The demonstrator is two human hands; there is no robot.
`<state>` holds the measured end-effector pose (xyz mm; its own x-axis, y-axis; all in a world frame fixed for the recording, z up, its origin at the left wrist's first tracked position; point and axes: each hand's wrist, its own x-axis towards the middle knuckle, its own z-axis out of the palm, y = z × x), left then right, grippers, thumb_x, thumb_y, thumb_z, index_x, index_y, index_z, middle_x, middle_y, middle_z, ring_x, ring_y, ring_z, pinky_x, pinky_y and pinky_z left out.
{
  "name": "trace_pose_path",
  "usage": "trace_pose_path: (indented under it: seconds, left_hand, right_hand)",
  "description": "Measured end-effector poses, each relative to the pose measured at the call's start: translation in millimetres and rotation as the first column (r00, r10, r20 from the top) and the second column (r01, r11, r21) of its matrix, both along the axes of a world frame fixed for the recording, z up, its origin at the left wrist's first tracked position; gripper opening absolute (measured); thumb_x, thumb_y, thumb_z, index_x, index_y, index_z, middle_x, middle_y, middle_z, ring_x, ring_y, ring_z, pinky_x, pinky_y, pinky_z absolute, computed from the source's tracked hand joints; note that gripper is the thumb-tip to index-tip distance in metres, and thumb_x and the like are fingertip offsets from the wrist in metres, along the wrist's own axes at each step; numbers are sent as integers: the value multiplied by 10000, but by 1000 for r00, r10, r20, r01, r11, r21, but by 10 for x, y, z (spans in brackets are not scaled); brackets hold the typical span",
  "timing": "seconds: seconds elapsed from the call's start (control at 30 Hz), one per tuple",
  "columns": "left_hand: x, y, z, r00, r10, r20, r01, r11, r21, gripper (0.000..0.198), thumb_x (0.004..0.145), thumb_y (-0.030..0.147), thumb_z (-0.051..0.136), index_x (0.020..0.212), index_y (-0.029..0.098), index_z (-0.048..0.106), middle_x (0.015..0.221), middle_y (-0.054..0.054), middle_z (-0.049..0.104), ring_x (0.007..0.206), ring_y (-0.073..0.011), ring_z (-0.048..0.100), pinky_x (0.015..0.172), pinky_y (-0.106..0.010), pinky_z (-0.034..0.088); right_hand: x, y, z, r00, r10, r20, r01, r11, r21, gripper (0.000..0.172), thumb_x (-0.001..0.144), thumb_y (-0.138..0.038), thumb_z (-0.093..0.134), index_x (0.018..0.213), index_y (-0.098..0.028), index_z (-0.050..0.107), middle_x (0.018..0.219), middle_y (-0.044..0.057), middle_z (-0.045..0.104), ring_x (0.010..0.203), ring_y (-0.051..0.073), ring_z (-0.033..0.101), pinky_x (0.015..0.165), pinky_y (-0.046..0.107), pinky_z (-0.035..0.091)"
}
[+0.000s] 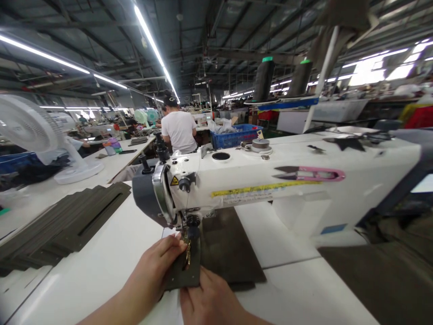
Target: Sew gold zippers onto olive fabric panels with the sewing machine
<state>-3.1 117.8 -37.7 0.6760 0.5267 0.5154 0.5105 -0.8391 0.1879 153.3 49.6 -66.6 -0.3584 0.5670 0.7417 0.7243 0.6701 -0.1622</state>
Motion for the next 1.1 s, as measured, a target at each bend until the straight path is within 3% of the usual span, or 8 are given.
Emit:
trace_pose_path:
  seconds: [0.2,0.3,0.43,0.57,0.63,0.77,0.93,1.1]
  left_hand:
    - [0,2,82,999,-11,-53,6,996,-88,241,794,92,432,971,135,589,885,-97,556,834,-203,559,744,-331,513]
    - [-7,-43,133,996,-16,-90,5,992,-125,317,729,51,437,999,133,580,950,-109,553,916,-227,540,808,-366,492]
    - [-4,-153,232,994,30,-104,-55,968,-247,340,684,72,473,997,145,584,1011,-110,550,960,-240,532,856,-375,469]
    - [-29,-257,326,996,91,-6,-88,944,-319,275,780,134,440,1007,180,588,1030,-82,573,932,-204,561,837,-333,469]
    - [-53,-312,345,981,193,-5,-185,934,-307,255,758,127,473,978,176,591,964,-66,600,862,-200,580,766,-329,484]
    - [-81,-448,317,926,370,-72,-373,871,-321,103,716,137,580,619,169,567,596,16,566,546,-145,546,515,-252,447]
    - [-56,-533,242,999,15,50,-12,998,-55,105,751,241,649,839,185,634,851,-40,659,799,-196,607,707,-310,502]
    - [-7,-438,239,977,-195,-91,207,968,145,242,884,121,393,783,149,612,743,-60,659,763,-170,617,773,-309,501]
  right_hand:
    - [85,-19,189,997,65,46,-66,998,15,291,873,-93,331,787,-137,606,692,54,613,642,161,543,599,260,457]
    - [125,-31,312,998,-6,60,8,999,-31,212,863,-125,397,831,-142,605,746,56,614,707,179,544,659,289,442]
    - [97,95,443,977,-159,143,190,951,-244,114,774,-196,578,882,-180,611,848,62,610,783,221,540,700,344,423]
    - [78,284,510,984,-41,175,115,891,-439,151,758,-159,540,892,-132,607,913,108,611,830,238,554,745,349,407]
    - [111,354,506,989,-11,145,78,884,-461,129,748,-138,505,824,-109,605,851,123,619,780,238,564,716,339,406]
    - [210,469,442,996,-81,34,88,882,-462,219,818,-142,378,777,-107,590,794,132,631,725,220,582,660,309,414]
    - [258,580,360,991,-54,-119,-14,863,-505,138,772,-160,473,700,-148,590,748,61,661,664,165,600,596,226,430]
    - [262,610,334,977,-88,-194,-34,835,-549,138,749,-183,498,682,-137,609,673,42,667,617,164,611,520,206,421]
